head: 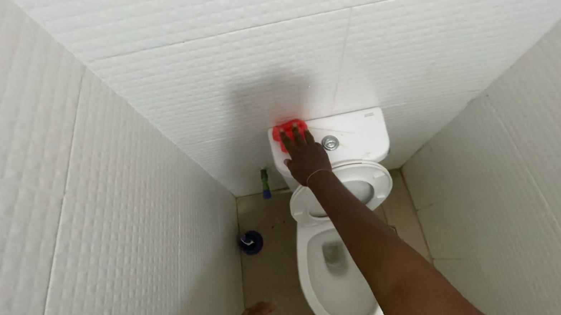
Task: The person cleans a bathroom sink. They fill a bowl with water and liquid soap, then use a sponge to scrub the basin, faucet, and surrounding edges.
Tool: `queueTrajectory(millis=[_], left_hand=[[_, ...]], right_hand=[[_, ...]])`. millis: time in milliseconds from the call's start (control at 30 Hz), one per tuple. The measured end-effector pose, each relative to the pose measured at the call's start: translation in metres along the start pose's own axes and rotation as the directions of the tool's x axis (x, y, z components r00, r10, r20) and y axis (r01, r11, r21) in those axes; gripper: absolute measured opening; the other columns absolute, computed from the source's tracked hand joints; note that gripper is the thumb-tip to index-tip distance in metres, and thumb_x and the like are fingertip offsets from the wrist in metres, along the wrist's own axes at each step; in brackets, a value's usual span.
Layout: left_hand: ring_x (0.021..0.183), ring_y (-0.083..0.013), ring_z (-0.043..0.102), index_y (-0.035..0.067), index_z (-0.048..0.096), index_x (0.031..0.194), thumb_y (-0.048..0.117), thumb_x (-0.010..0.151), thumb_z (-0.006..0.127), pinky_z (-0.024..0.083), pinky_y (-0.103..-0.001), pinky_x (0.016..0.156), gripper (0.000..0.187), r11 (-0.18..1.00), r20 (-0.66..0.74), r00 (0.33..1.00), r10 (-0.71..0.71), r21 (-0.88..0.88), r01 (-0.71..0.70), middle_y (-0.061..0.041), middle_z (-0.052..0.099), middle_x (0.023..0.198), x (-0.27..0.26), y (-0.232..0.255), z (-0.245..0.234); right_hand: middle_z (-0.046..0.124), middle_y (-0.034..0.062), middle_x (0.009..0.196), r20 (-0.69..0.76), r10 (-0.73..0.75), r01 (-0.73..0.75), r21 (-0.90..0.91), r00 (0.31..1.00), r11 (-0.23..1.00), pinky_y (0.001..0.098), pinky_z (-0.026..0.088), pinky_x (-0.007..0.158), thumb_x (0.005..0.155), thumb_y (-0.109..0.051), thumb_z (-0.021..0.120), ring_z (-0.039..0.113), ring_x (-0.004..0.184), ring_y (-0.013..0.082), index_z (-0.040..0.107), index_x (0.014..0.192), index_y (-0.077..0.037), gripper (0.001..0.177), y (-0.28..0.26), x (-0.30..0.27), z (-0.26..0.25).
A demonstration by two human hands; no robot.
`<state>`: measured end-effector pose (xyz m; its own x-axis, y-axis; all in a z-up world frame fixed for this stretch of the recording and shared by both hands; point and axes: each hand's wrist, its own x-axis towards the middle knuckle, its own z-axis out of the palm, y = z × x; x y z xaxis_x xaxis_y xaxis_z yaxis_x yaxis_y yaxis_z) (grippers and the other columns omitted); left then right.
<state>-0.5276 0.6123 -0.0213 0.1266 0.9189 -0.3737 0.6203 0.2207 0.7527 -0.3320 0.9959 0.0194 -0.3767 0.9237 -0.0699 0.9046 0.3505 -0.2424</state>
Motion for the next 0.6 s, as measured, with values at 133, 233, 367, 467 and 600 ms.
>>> queueTrajectory(millis=[133,233,367,467,600], left_hand=[[0.145,-0.0277,0.045,0.014,0.053,0.142,0.031,0.098,0.068,0.033,-0.044,0.122,0.049,0.996,0.171,0.985,-0.022,0.087,0.008,-0.013,0.052,0.15,0.015,-0.02,0.006],[0.15,-0.0288,0.033,0.015,0.045,0.152,0.033,0.103,0.066,0.024,-0.046,0.124,0.057,0.98,0.504,0.844,-0.184,0.156,0.12,-0.011,0.04,0.161,0.025,-0.008,0.005],[0.146,-0.0234,0.047,0.014,0.06,0.143,0.036,0.098,0.07,0.032,-0.04,0.125,0.051,0.829,0.369,0.809,-0.457,-0.151,0.538,-0.01,0.054,0.152,0.015,-0.019,0.015],[0.143,-0.0238,0.049,0.016,0.059,0.144,0.032,0.098,0.068,0.034,-0.041,0.123,0.05,0.969,0.277,0.935,-0.222,-0.042,0.242,-0.01,0.055,0.149,0.001,-0.026,0.018],[0.138,-0.0246,0.059,0.013,0.063,0.136,0.024,0.097,0.063,0.041,-0.042,0.118,0.041,0.99,0.017,1.0,-0.01,-0.142,0.013,-0.012,0.067,0.14,-0.005,0.061,-0.005]], right_hand=[[0.045,0.0107,0.15,0.04,-0.019,0.016,0.074,0.999,0.997,0.0484,0.049,0.101,0.087,-0.032,0.074,0.042,0.137,0.0403,0.055,0.14,-0.025,0.057,0.001,0.012,0.014],[0.063,0.0056,0.131,0.006,-0.024,0.023,0.104,1.0,0.994,0.044,0.056,0.097,0.089,-0.021,0.073,0.059,0.121,0.033,0.069,0.12,-0.022,0.031,0.001,0.006,0.029],[0.069,0.0103,0.113,-0.219,0.095,0.043,0.552,0.971,0.832,0.0404,0.057,0.091,0.086,-0.015,0.074,0.068,0.104,0.0296,0.07,0.112,-0.014,0.027,-0.01,-0.028,0.01],[0.065,0.0095,0.106,-0.024,0.251,-0.056,0.951,0.968,0.304,0.035,0.056,0.084,0.085,-0.012,0.068,0.064,0.096,0.0224,0.052,0.134,-0.011,0.052,-0.014,-0.072,-0.031],[0.067,0.0077,0.114,0.363,0.175,-0.307,0.909,0.915,-0.282,0.033,0.053,0.091,0.09,-0.018,0.062,0.064,0.104,0.0182,0.063,0.128,-0.005,0.04,-0.013,-0.169,-0.083]])
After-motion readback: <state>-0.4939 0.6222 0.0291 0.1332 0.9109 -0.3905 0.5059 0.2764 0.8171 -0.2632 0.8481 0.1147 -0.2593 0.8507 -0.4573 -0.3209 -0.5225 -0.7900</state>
